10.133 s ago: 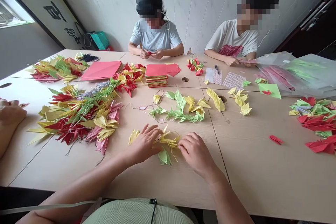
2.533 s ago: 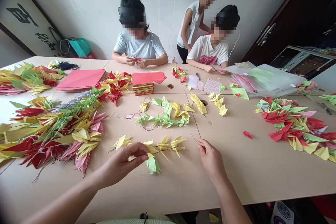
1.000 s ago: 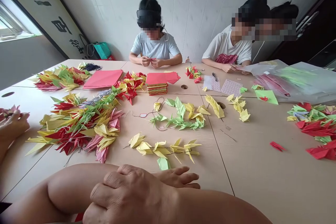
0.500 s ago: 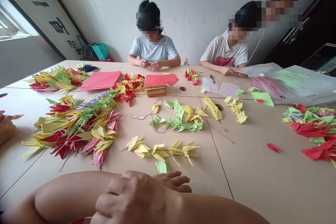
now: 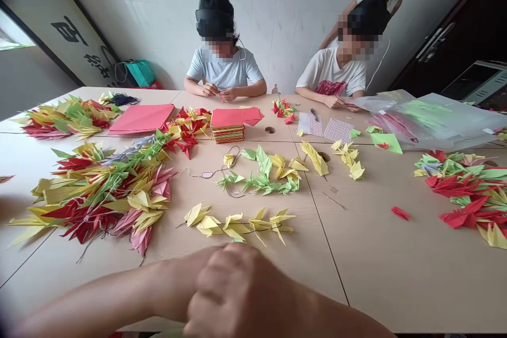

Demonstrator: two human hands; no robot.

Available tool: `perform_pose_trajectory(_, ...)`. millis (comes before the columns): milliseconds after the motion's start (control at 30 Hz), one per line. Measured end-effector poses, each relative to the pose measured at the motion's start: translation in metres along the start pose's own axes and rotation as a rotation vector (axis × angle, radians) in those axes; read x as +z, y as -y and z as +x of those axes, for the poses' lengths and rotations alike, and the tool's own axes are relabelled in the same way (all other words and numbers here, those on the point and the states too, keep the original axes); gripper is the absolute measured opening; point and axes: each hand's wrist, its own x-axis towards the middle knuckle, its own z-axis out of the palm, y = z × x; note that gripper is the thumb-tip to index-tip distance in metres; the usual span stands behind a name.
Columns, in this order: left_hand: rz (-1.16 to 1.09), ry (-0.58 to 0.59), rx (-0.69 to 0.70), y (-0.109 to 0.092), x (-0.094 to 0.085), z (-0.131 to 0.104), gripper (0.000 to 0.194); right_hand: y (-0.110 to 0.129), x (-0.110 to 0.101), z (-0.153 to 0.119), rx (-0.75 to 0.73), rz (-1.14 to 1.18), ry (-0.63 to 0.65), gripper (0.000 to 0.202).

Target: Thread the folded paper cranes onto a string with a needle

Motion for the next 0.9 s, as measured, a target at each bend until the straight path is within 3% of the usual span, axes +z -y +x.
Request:
perform_pose_trajectory(33,0.04,0.066,0.054,0.003,-0.009,0.006,0.02,-0.008,-0.006,-0.015,0.088,-0.002,-0.028,0.025)
perform_pose_trajectory(100,0.202,0.066,0.166,0.018,-0.03,0.012,0.02,-0.025,-0.013,-0.05,0.449,0.044,-0.145,0.017)
perform_pose_trajectory(133,0.312,-0.01,0.202,0.028,-0.039,0.013,0.024,-0.033,-0.014,-0.068,0.648,0.012,-0.203,0.013)
perform_pose_trajectory(200,0.523,-0.223,0.212,0.053,-0.055,0.011,0.033,-0.046,-0.009,-0.099,0.802,-0.037,-0.246,0.009)
perform_pose_trajectory(267,0.624,-0.318,0.154,0.075,-0.062,0.007,0.046,-0.053,0.002,-0.117,0.86,-0.035,-0.235,0.014)
perform_pose_trajectory(367,0.652,-0.228,0.066,0.096,-0.06,0.009,0.062,-0.06,0.021,-0.116,0.856,0.011,-0.17,0.027)
perform_pose_trajectory(500,0.661,-0.161,0.009,0.107,-0.05,0.02,0.075,-0.071,0.041,-0.098,0.842,0.09,-0.144,0.033)
perform_pose_trajectory(800,0.687,-0.209,0.016,0.12,-0.051,0.024,0.053,-0.082,0.049,-0.106,0.977,0.368,-0.353,0.012)
perform_pose_trajectory(900,0.692,-0.246,0.013,0.121,-0.052,0.025,0.051,-0.085,0.051,-0.115,1.085,0.501,-0.456,0.019)
